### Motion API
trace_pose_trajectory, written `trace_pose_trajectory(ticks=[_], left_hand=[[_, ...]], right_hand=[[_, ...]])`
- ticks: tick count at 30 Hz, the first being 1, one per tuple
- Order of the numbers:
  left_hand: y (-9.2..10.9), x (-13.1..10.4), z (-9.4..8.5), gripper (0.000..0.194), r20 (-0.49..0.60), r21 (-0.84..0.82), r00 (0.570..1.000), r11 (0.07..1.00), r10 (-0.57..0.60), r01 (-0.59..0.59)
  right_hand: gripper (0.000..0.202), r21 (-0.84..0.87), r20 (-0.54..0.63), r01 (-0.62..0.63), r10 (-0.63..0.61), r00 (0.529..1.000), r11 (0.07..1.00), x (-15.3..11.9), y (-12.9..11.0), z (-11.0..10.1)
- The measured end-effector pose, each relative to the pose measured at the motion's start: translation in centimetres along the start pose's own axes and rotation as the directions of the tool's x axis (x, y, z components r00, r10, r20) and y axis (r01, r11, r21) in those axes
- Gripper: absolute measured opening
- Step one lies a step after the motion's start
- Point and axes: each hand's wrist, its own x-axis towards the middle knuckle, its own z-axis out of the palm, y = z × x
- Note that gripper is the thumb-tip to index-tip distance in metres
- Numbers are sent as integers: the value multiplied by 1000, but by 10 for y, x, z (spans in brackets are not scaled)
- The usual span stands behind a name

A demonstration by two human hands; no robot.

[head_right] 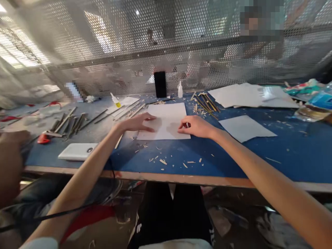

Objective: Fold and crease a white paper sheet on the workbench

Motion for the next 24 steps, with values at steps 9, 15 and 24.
trace_pose_trajectory(ticks=[9, 15, 24], left_hand=[[-1, -1, 1, 83, 6, -24, 1000, 1000, 16, -15], [-1, 0, 1, 84, 13, -9, 1000, 1000, 1, -1], [0, 0, 1, 87, 24, 27, 1000, 1000, -10, 9]], right_hand=[[40, 35, 20, -2, 1, 1000, 999, 2, 6, 2], [39, 44, 9, -37, 36, 999, 998, -2, -2, 2], [33, 15, 12, -14, 13, 1000, 1000, -4, -2, 0]])
